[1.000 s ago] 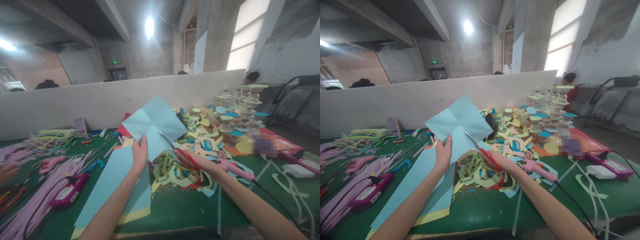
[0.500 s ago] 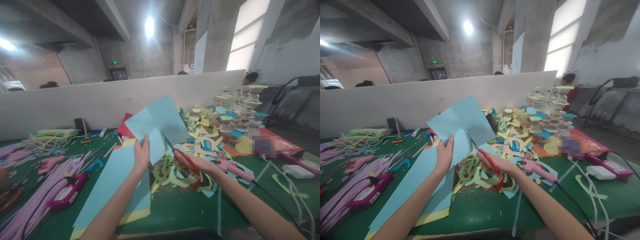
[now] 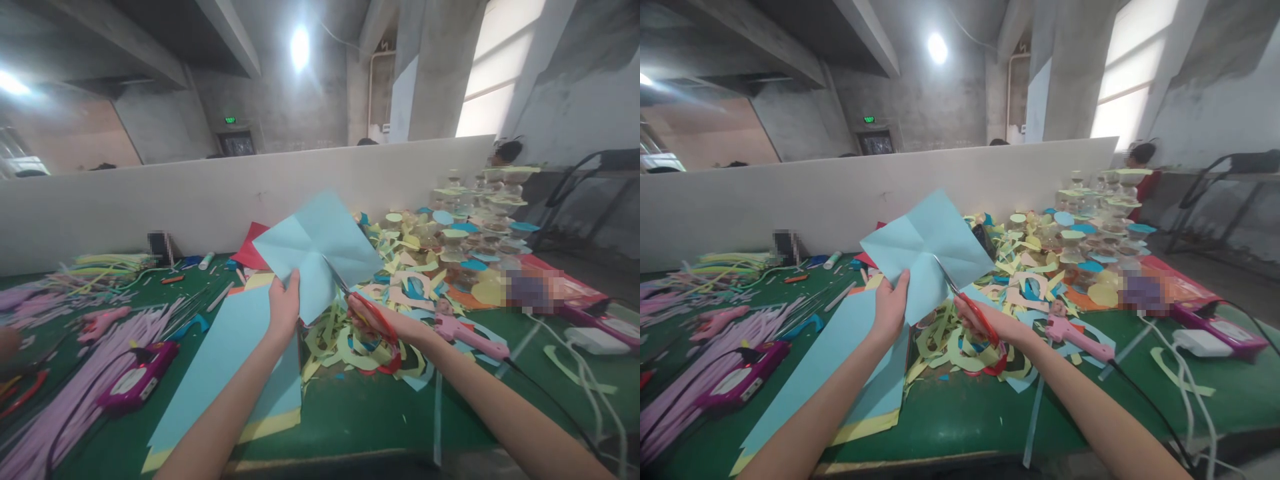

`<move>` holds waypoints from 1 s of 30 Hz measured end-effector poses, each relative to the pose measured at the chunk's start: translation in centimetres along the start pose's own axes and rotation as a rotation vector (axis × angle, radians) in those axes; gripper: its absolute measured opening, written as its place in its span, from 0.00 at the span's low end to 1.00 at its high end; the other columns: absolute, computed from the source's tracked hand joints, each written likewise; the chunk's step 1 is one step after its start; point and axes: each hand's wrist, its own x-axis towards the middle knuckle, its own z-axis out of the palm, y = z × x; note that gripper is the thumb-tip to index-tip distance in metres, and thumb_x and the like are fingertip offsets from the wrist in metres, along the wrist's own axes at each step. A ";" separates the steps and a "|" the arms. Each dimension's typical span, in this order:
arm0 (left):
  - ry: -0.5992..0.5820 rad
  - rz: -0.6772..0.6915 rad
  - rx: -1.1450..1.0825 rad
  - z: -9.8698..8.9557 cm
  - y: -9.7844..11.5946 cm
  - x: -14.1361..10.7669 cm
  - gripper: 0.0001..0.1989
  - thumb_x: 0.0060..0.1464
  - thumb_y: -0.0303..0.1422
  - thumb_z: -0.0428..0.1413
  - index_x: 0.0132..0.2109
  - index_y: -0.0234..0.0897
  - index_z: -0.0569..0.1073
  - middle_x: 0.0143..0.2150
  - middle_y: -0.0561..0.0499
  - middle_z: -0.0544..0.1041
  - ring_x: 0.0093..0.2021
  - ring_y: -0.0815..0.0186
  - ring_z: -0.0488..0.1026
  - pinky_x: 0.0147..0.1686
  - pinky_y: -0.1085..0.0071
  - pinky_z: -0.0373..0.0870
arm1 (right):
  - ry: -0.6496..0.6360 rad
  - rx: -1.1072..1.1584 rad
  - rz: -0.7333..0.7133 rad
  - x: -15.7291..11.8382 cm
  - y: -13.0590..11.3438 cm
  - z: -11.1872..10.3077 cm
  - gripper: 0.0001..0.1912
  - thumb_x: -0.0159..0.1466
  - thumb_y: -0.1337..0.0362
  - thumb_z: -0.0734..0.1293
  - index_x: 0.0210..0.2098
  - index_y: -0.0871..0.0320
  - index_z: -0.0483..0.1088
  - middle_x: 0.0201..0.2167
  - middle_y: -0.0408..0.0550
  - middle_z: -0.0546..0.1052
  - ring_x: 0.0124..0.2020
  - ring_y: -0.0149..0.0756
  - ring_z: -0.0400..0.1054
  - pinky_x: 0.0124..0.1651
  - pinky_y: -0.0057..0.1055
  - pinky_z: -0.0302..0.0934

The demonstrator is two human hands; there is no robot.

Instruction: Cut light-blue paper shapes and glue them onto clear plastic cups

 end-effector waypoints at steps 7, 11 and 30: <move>-0.016 -0.001 0.007 0.1 -0.2 0.3 0.20 0.55 0.42 0.56 0.50 0.34 0.73 0.52 0.42 0.77 0.50 0.57 0.73 0.50 0.63 0.68 | 0.018 -0.022 0.012 0.0 -0.2 0.1 0.26 0.65 0.37 0.51 0.32 0.54 0.55 0.23 0.35 0.53 0.19 0.25 0.46 0.21 0.27 0.46; -0.011 0.007 0.046 0.1 0.3 0.1 0.19 0.56 0.41 0.55 0.51 0.34 0.73 0.52 0.42 0.77 0.50 0.57 0.74 0.50 0.63 0.68 | 0.020 0.005 0.033 0.1 -0.3 0.1 0.25 0.65 0.38 0.53 0.32 0.54 0.56 0.22 0.37 0.54 0.19 0.26 0.46 0.21 0.29 0.46; -0.035 -0.057 0.032 -0.2 0.1 0.3 0.18 0.55 0.41 0.57 0.47 0.33 0.73 0.49 0.40 0.78 0.49 0.55 0.74 0.49 0.60 0.69 | 0.090 -0.068 -0.036 0.1 0.2 0.5 0.24 0.66 0.41 0.54 0.31 0.55 0.61 0.19 0.38 0.58 0.18 0.29 0.52 0.21 0.29 0.55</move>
